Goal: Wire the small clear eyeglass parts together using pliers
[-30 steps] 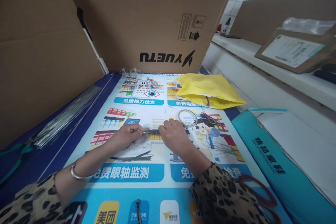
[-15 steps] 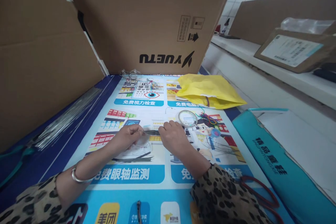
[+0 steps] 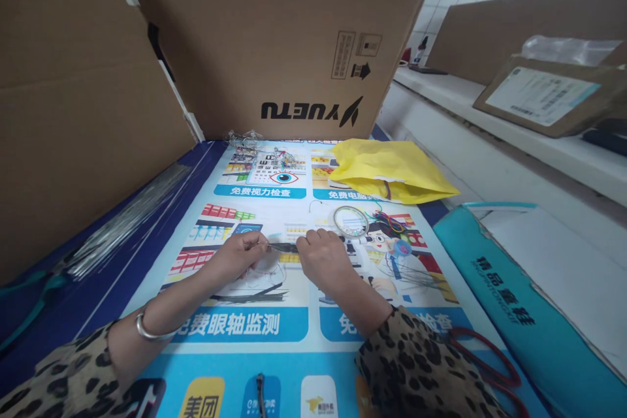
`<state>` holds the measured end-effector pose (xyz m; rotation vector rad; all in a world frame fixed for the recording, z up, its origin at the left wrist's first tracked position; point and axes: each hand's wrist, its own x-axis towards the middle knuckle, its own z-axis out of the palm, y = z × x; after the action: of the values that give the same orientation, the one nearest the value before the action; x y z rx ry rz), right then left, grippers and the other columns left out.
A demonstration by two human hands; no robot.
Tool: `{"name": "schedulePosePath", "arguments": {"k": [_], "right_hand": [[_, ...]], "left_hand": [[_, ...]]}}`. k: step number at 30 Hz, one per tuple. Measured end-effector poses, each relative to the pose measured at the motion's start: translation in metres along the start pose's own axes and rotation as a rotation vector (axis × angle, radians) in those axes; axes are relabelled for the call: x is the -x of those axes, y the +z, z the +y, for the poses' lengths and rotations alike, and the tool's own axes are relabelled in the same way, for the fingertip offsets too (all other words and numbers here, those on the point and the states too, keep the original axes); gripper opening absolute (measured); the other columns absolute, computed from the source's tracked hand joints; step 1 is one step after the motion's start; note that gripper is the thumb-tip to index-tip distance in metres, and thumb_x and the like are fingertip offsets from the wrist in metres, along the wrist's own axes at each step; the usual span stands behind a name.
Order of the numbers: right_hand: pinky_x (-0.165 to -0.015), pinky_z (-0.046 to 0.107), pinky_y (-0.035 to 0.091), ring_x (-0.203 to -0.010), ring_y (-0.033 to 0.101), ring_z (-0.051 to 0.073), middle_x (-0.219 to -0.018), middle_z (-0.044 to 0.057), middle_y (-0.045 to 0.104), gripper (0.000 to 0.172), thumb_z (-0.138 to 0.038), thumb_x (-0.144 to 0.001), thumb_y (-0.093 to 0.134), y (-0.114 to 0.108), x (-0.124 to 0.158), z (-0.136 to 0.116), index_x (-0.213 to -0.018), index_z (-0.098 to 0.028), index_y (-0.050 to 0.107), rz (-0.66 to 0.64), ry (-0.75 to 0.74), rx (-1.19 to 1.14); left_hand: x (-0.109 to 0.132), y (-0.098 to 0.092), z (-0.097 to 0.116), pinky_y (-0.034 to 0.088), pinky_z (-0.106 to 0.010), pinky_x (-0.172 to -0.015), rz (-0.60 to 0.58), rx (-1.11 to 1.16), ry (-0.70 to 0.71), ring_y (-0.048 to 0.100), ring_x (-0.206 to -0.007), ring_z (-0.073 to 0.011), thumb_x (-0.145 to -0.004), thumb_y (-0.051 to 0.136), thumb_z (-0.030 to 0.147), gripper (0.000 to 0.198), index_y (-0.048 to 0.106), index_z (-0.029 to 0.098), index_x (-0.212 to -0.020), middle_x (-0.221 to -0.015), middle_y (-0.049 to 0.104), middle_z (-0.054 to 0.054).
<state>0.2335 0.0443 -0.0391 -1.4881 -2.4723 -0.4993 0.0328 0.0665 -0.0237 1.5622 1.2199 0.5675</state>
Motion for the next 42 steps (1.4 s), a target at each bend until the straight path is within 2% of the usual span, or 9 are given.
{"name": "schedulePosePath", "arguments": {"k": [6, 11, 15, 19, 23, 27, 31, 37, 42], "right_hand": [[-0.058, 0.029, 0.022, -0.065, 0.044, 0.016, -0.067, 0.005, 0.055, 0.012, -0.014, -0.077, 0.046, 0.001, 0.0, -0.002, -0.069, -0.018, 0.056, 0.002, 0.029, 0.006], [-0.063, 0.028, 0.027, -0.072, 0.047, 0.017, -0.073, 0.005, 0.056, 0.007, -0.021, -0.077, 0.051, 0.001, -0.001, -0.001, -0.073, -0.018, 0.057, 0.008, 0.077, -0.015], [-0.066, 0.027, 0.029, -0.076, 0.048, 0.017, -0.077, 0.005, 0.056, 0.022, -0.038, -0.083, 0.047, -0.001, -0.003, -0.002, -0.081, -0.018, 0.058, -0.012, 0.204, -0.048], [-0.067, 0.028, 0.029, -0.079, 0.048, 0.018, -0.08, 0.006, 0.055, 0.036, -0.049, -0.085, 0.039, -0.002, -0.005, -0.004, -0.086, -0.019, 0.058, -0.05, 0.21, -0.028], [-0.072, 0.031, 0.028, -0.085, 0.046, 0.02, -0.085, 0.007, 0.056, 0.032, -0.046, -0.084, 0.043, -0.003, -0.005, -0.005, -0.09, -0.019, 0.059, -0.041, 0.155, -0.042], [-0.08, 0.036, 0.027, -0.095, 0.043, 0.022, -0.095, 0.009, 0.059, 0.024, -0.035, -0.085, 0.047, -0.004, -0.004, -0.006, -0.094, -0.018, 0.061, 0.062, 0.107, -0.098], [-0.08, 0.034, 0.033, -0.091, 0.048, 0.019, -0.091, 0.007, 0.062, 0.02, -0.029, -0.085, 0.047, -0.003, -0.007, -0.014, -0.094, -0.02, 0.063, 0.16, 0.121, -0.37], [-0.072, 0.027, 0.043, -0.079, 0.055, 0.015, -0.084, 0.002, 0.063, 0.013, -0.026, -0.078, 0.054, -0.001, -0.027, -0.037, -0.086, -0.023, 0.063, 0.22, 0.217, -0.889], [-0.065, 0.025, 0.045, -0.068, 0.057, 0.013, -0.078, -0.001, 0.065, 0.013, -0.029, -0.076, 0.054, 0.007, -0.035, -0.039, -0.08, -0.022, 0.064, 0.228, 0.407, -1.063]], "left_hand": [[0.0, -0.001, 0.001, 0.029, -0.015, -0.031, -0.011, 0.039, 0.002, 0.034, -0.032, -0.0039, -0.074, 0.044, 0.028, 0.013, 0.049, 0.018, -0.068, -0.047, 0.044, 0.008], [0.0, -0.001, 0.001, 0.028, -0.015, -0.029, -0.011, 0.067, -0.009, 0.034, -0.03, -0.0036, -0.074, 0.045, 0.028, 0.013, 0.05, 0.018, -0.068, -0.047, 0.045, 0.008], [-0.001, 0.0, -0.001, 0.026, -0.014, -0.029, -0.01, 0.073, 0.017, 0.033, -0.029, -0.003, -0.074, 0.044, 0.028, 0.014, 0.05, 0.017, -0.067, -0.046, 0.045, 0.007], [-0.001, 0.001, -0.003, 0.026, -0.014, -0.03, -0.006, 0.029, 0.054, 0.034, -0.029, -0.003, -0.075, 0.045, 0.03, 0.016, 0.052, 0.017, -0.071, -0.047, 0.046, 0.007], [-0.001, 0.002, -0.005, 0.024, -0.015, -0.03, -0.009, -0.021, 0.064, 0.034, -0.028, -0.0036, -0.074, 0.045, 0.032, 0.019, 0.056, 0.016, -0.074, -0.047, 0.047, 0.007], [0.0, 0.003, -0.006, 0.025, -0.016, -0.03, -0.002, -0.055, 0.094, 0.036, -0.028, -0.0038, -0.073, 0.046, 0.033, 0.021, 0.058, 0.016, -0.076, -0.05, 0.049, 0.006], [0.001, 0.004, -0.005, 0.026, -0.018, -0.032, 0.014, -0.071, 0.091, 0.037, -0.029, -0.0056, -0.072, 0.046, 0.032, 0.021, 0.059, 0.016, -0.077, -0.048, 0.05, 0.006], [0.001, 0.003, -0.004, 0.031, -0.019, -0.043, 0.061, -0.156, 0.225, 0.044, -0.042, -0.0087, -0.069, 0.047, 0.025, 0.016, 0.053, 0.017, -0.058, -0.044, 0.048, 0.005], [-0.001, 0.004, -0.007, 0.035, -0.021, -0.049, 0.139, -0.129, 0.263, 0.048, -0.05, -0.0105, -0.073, 0.046, 0.028, 0.015, 0.057, 0.018, -0.071, -0.054, 0.054, 0.004]]}}
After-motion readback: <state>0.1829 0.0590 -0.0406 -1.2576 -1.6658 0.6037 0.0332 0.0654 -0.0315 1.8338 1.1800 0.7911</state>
